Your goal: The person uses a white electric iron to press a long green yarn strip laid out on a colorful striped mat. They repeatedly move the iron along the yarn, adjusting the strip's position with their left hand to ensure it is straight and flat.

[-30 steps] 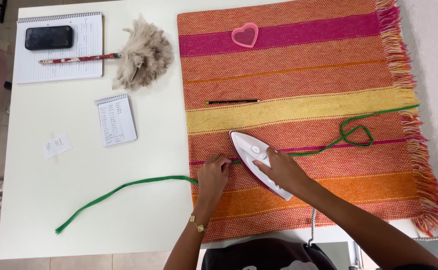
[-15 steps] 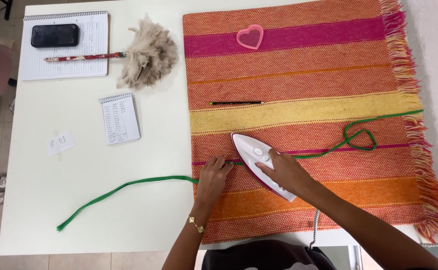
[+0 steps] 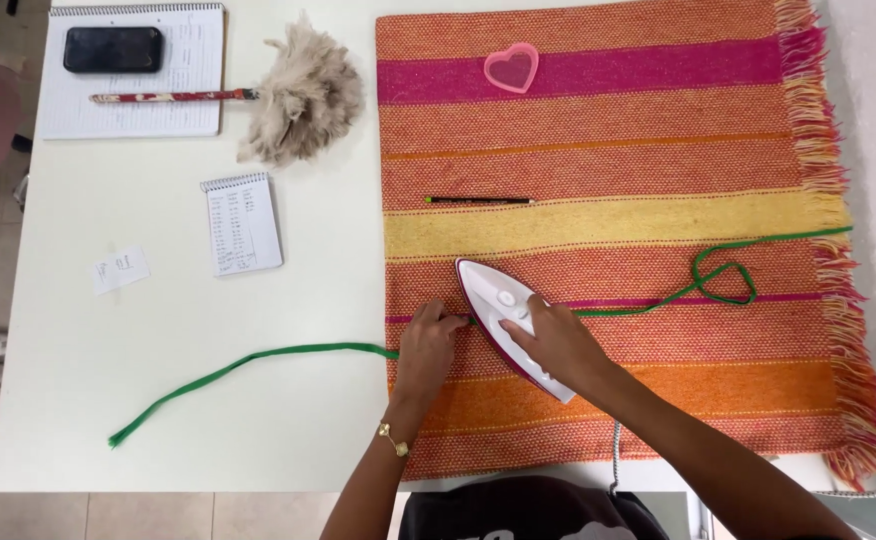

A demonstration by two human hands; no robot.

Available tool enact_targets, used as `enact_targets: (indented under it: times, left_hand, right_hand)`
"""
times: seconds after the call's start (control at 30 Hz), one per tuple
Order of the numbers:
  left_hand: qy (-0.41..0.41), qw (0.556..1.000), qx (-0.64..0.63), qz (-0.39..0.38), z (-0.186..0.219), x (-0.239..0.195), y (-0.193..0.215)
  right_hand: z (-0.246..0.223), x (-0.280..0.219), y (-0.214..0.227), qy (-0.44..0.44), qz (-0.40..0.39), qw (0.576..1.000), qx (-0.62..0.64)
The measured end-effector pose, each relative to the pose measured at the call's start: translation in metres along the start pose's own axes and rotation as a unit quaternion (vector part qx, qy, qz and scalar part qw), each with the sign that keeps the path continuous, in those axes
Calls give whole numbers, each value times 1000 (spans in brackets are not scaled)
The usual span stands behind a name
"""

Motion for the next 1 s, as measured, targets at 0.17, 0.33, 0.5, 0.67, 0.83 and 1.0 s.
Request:
enact_targets:
  times: [0.17,0.33,0.5,0.67,0.83,1.0]
  left_hand:
    - [73,991,-112,11,-11,10,14]
    - [124,981,-151,-10,-27,10,9]
    - [152,975,-159,-41,-42,8,1]
    - [133,975,-167,-54,-33,8,12]
    - [113,985,-100,-88,-13,8,17]
    - [122,982,-126,-69,-21,7,19]
  right_hand:
    - [-1,-2,0,-10,2,1000,-9]
    - [-2,1,1,-13,-2,1000,-13]
    - [16,17,-15,-18,-2,1000,-21]
    - [14,15,-14,-13,12,1000,-22]
    - [20,20,-20,-11,18,999,-24]
    - [16,18,-17,-3,18,999,-27]
Point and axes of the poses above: each hand's wrist, its own x-axis towards the middle knuckle, its own y-axis out of the back of the hand, z = x × y, the point moved 8 cm from there along x, towards the middle knuckle, and after that the axes turned 13 degrees about -x, right-handed, at the moved point
